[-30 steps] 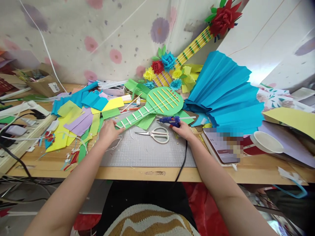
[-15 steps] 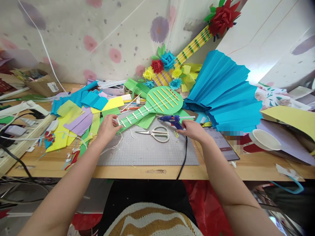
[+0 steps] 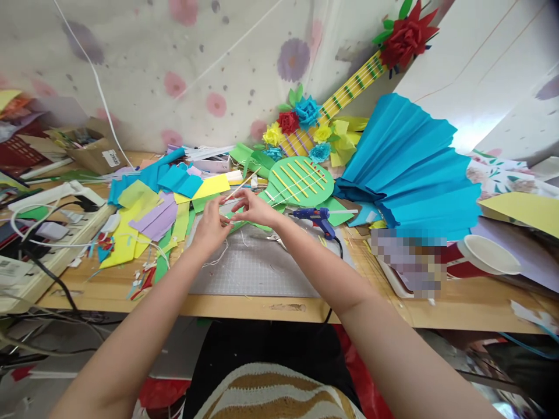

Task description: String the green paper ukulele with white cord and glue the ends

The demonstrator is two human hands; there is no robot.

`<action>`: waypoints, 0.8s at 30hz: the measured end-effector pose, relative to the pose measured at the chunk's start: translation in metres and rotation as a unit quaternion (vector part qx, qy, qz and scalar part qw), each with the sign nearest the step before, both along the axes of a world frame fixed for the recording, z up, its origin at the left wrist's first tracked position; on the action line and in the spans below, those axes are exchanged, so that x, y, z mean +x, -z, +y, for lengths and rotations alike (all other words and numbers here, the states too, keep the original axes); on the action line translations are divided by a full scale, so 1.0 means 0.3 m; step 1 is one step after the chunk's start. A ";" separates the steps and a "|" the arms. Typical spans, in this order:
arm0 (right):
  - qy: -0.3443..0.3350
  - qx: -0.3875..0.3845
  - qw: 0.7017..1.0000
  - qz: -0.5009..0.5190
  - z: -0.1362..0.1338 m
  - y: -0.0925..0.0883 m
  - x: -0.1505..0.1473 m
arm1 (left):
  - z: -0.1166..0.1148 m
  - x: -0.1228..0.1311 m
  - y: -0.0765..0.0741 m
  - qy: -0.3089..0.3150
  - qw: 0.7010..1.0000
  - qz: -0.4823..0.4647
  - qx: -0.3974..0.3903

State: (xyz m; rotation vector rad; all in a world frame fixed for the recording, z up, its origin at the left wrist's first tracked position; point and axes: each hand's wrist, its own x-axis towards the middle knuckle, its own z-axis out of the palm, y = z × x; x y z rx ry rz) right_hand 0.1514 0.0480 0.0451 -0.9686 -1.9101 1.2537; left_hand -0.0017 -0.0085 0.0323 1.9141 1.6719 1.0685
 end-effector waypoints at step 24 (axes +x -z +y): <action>-0.108 -0.025 0.994 -0.005 0.035 0.025 0.032 | 0.027 0.013 -0.002 -0.002 0.998 -0.013 -0.054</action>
